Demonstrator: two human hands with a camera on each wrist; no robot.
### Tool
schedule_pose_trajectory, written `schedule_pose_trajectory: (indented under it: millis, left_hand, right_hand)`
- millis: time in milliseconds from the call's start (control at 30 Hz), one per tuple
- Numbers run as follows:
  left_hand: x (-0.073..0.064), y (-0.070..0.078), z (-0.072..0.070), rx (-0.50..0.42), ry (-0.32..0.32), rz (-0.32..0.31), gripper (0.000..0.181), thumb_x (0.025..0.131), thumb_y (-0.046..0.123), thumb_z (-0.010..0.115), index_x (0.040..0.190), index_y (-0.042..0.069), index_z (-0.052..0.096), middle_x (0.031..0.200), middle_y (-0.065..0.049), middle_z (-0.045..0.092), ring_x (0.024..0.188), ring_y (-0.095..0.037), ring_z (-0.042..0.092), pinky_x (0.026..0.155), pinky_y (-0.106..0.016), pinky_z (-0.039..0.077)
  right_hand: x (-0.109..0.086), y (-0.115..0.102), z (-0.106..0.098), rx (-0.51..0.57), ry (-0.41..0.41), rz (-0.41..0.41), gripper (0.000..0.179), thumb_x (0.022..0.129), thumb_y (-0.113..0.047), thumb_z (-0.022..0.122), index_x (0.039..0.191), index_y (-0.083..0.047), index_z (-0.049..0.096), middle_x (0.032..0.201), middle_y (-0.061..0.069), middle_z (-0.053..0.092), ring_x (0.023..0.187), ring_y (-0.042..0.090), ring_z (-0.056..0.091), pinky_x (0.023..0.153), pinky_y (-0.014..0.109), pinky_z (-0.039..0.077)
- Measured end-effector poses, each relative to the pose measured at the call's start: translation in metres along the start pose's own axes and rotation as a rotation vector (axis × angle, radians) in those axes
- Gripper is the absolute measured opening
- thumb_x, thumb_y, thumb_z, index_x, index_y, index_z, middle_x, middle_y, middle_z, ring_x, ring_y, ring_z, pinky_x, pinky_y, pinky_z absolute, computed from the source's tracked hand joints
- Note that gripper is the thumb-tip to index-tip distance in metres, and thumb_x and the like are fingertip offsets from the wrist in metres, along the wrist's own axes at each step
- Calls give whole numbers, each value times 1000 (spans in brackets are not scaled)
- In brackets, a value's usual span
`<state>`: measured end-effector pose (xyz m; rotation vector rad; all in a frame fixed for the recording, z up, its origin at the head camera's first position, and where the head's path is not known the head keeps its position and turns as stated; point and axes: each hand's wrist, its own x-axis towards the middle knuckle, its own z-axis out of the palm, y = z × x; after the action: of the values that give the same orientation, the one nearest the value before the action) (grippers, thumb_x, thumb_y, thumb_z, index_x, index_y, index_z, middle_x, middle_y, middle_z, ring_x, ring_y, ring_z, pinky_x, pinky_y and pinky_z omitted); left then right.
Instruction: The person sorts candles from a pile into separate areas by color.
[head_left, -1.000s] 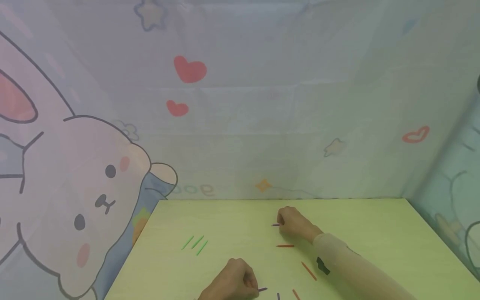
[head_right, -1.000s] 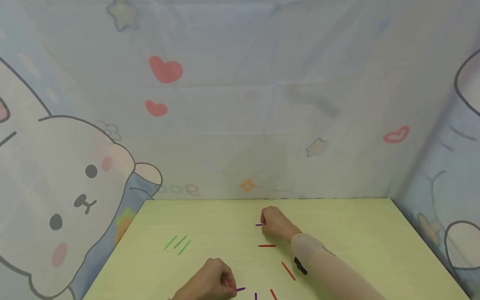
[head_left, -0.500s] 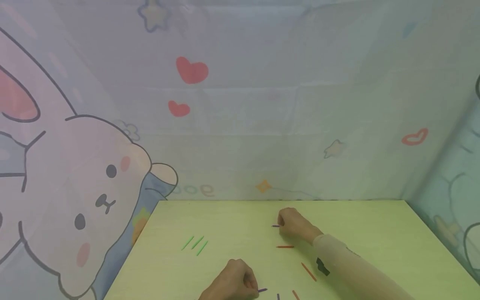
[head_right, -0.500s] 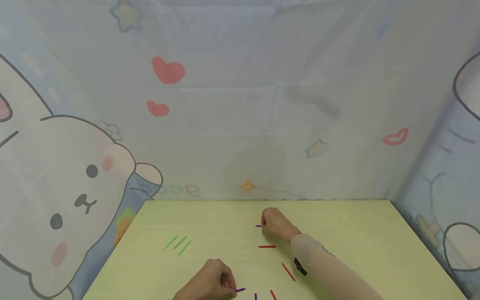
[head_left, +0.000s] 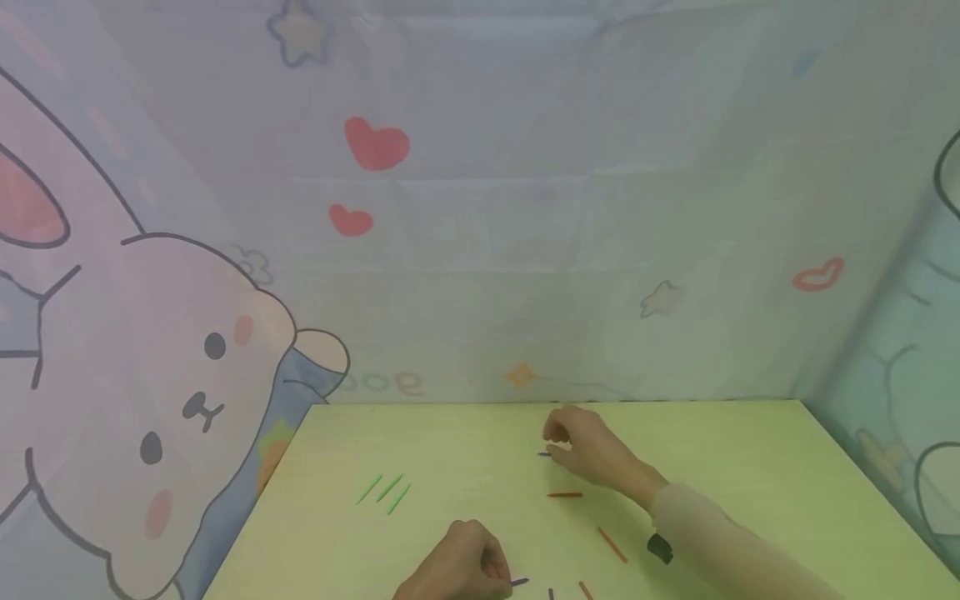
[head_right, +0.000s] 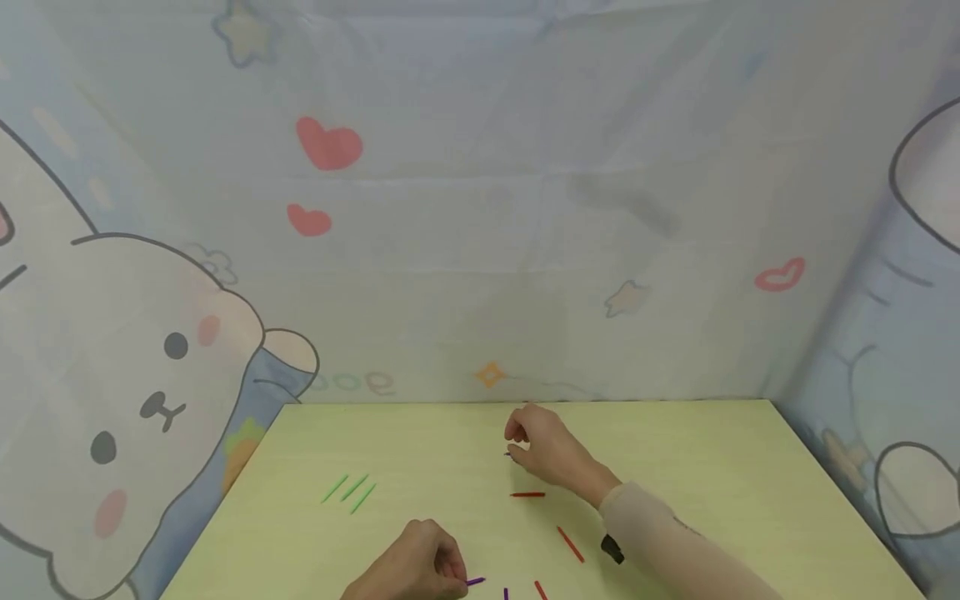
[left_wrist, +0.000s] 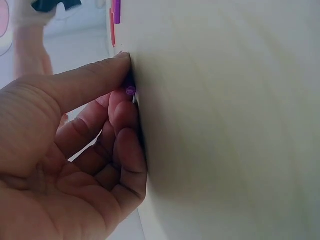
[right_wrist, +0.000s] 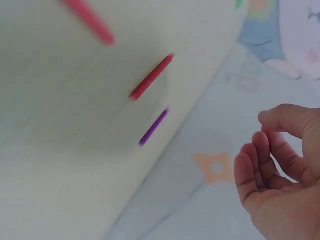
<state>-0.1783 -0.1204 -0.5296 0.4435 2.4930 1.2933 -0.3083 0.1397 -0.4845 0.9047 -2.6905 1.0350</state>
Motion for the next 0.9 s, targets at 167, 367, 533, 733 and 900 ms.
schedule_pose_trajectory:
  millis: [167, 367, 533, 733, 900]
  left_hand:
    - [0, -1, 2, 9, -2, 6, 18, 76, 0, 76, 68, 15, 76, 62, 4, 67, 56, -12, 62, 51, -30, 52]
    - [0, -1, 1, 55, 5, 23, 18, 75, 1, 77, 68, 18, 77, 60, 9, 66, 55, -9, 59, 52, -28, 51]
    - [0, 0, 2, 80, 14, 16, 19, 71, 1, 73, 67, 20, 76, 61, 10, 67, 56, -8, 57, 51, -29, 50]
    - [0, -2, 0, 66, 2, -2, 20, 72, 0, 72, 68, 19, 77, 62, 7, 68, 57, -10, 57, 50, -30, 49]
    - [0, -2, 0, 78, 11, 39, 21, 74, -1, 71, 68, 19, 77, 62, 7, 67, 55, -8, 56, 51, -28, 50]
  right_hand:
    - [-39, -31, 1, 96, -50, -134, 21, 94, -5, 74, 97, -24, 65, 97, -8, 68, 92, 8, 66, 84, 30, 58]
    - [-84, -53, 5, 178, -73, -217, 30, 93, -3, 75, 98, -31, 66, 97, -17, 68, 91, 3, 66, 80, 29, 59]
    - [-109, -63, 7, 210, -120, -82, 15, 95, -18, 76, 97, -30, 69, 94, -19, 68, 90, 2, 65, 80, 29, 57]
    - [-132, -78, 23, 322, -204, 208, 18, 94, -38, 75, 92, -22, 69, 84, -12, 67, 76, 7, 62, 66, 29, 53]
    - [-142, -84, 49, 331, -188, 420, 15, 88, -24, 73, 79, -19, 63, 71, -9, 53, 62, 11, 47, 54, 30, 41]
